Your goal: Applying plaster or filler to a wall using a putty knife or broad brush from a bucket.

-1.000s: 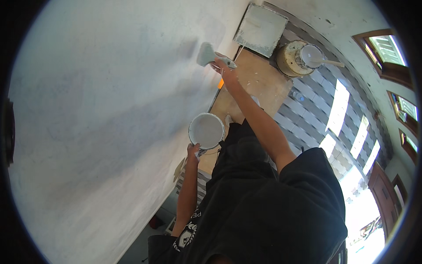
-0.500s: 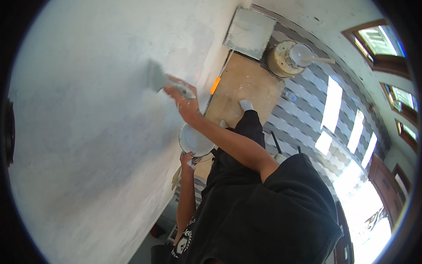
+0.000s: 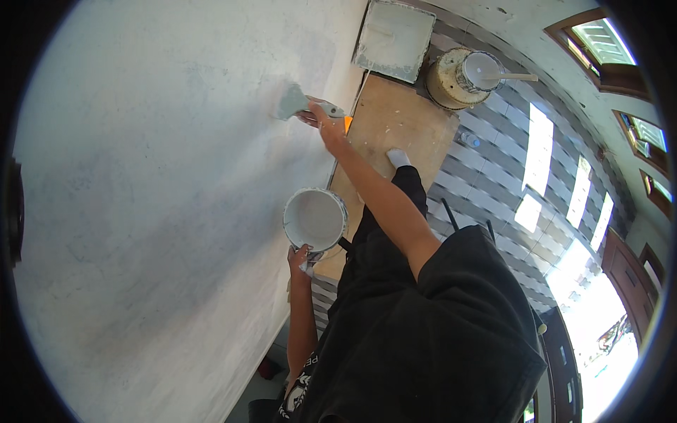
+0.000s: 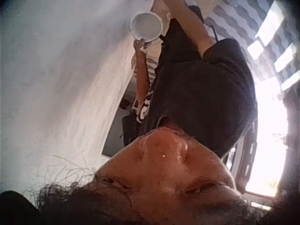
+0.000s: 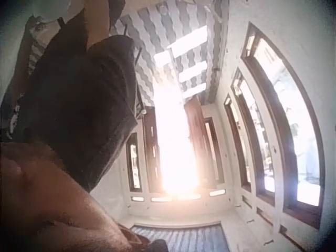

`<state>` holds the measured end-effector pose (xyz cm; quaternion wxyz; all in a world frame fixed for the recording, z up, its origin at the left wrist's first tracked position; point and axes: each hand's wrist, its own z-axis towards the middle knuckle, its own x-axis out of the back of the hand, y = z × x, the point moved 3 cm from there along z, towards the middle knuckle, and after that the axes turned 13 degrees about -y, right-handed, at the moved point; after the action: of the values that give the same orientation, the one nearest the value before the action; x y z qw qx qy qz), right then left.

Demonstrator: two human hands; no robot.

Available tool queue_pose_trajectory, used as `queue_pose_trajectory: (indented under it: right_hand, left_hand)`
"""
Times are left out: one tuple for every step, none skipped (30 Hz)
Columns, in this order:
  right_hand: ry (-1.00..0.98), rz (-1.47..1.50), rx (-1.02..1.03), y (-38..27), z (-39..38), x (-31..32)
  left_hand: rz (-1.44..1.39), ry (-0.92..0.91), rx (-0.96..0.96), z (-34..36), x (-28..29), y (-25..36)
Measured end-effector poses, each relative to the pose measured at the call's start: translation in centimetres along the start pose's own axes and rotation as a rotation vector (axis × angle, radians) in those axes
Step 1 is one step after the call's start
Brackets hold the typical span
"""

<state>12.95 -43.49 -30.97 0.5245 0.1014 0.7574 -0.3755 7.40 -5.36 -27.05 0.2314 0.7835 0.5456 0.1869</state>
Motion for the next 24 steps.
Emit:
queue_pose_trajectory:
  right_hand:
    - [0.045, -0.052, -0.059, 0.5, 0.3, 1.9]
    - [0.052, -0.055, -0.057, 0.7, 0.6, 3.7]
    - [0.053, -0.097, -0.051, 0.8, 1.0, 4.8]
    - [0.055, -0.138, -0.045, 0.9, 1.1, 5.9]
    - [0.089, -0.135, -0.037, 1.1, 1.1, 5.8]
    - [0.085, -0.129, -0.039, 1.3, 1.4, 5.5]
    - [0.108, -0.138, -0.008, 1.4, 1.9, 5.2]
    - [0.139, -0.157, 0.025, 1.2, 2.1, 5.6]
    - [0.141, -0.156, 0.025, 1.2, 2.3, 4.5]
    - [0.158, -0.184, 0.051, 1.2, 2.6, 3.2]
    - [0.167, -0.207, 0.074, 0.9, 2.9, 1.5]
    - [0.167, -0.204, 0.069, 0.5, 2.5, 0.0]
    - [0.139, -0.227, 0.057, -0.1, 2.0, -2.1]
    - [0.109, -0.250, 0.047, -0.9, 1.6, -4.2]
    - [0.107, -0.251, 0.045, -1.8, 1.1, -6.0]
    - [0.049, -0.210, 0.065, -2.7, 0.5, -7.7]
    - [-0.006, -0.171, 0.086, -3.8, -0.2, -8.9]
    - [-0.001, -0.176, 0.088, -5.3, -0.8, -9.8]
    - [-0.060, -0.115, 0.080, -6.6, -1.3, -11.0]
    - [-0.122, -0.049, 0.072, -7.2, -1.5, -11.6]
    - [-0.123, -0.048, 0.074, -7.4, -1.6, -11.2]
    - [-0.125, -0.042, 0.072, -7.5, -1.8, -10.1]
    - [-0.129, -0.038, 0.077, -7.8, -1.6, -9.1]
    - [-0.135, -0.035, 0.075, -7.6, -1.4, -8.0]
  left_hand:
    - [0.001, -0.002, 0.000, 0.1, -0.3, 0.3]
    - [-0.010, -0.019, -0.011, -0.1, -0.7, 0.5]
    - [-0.021, -0.031, -0.024, -0.1, -0.7, 0.6]
    - [-0.018, -0.034, -0.021, -0.3, -0.8, 0.5]
    - [-0.026, -0.022, -0.030, -0.5, -0.4, 0.5]
    - [-0.033, -0.013, -0.040, -0.5, -0.1, 0.6]
    - [-0.031, -0.010, -0.044, -0.4, 0.0, 0.7]
    - [-0.021, -0.006, -0.039, -0.5, -0.8, 0.8]
    - [-0.011, 0.005, -0.036, -0.6, -1.0, 0.9]
    - [-0.008, 0.002, -0.034, -0.6, -1.4, 0.9]
    - [-0.011, 0.008, -0.030, -0.6, -1.4, 1.1]
    - [-0.016, 0.017, -0.021, -0.7, -1.1, 1.0]
    - [-0.019, 0.025, -0.026, -0.7, -0.4, 0.9]
    - [-0.005, 0.034, -0.035, -0.6, 0.5, 0.7]
    - [0.012, 0.037, -0.037, -0.5, 0.9, 0.5]
    - [0.011, 0.036, -0.032, -0.7, 0.8, 0.5]
    - [-0.007, 0.033, -0.031, -0.8, 0.5, 0.7]
    - [-0.025, 0.029, -0.032, -0.9, 0.1, 0.9]
    - [-0.024, 0.024, -0.028, -1.0, -0.3, 1.0]
    - [-0.012, 0.033, -0.020, -1.0, -0.3, 1.3]
    - [-0.001, 0.045, -0.011, -1.0, -0.3, 1.4]
    - [-0.002, 0.047, -0.014, -1.2, -0.3, 1.4]
    - [-0.005, 0.039, -0.034, -1.0, -0.5, 1.5]
    - [-0.010, 0.037, -0.052, -1.1, -0.5, 1.4]
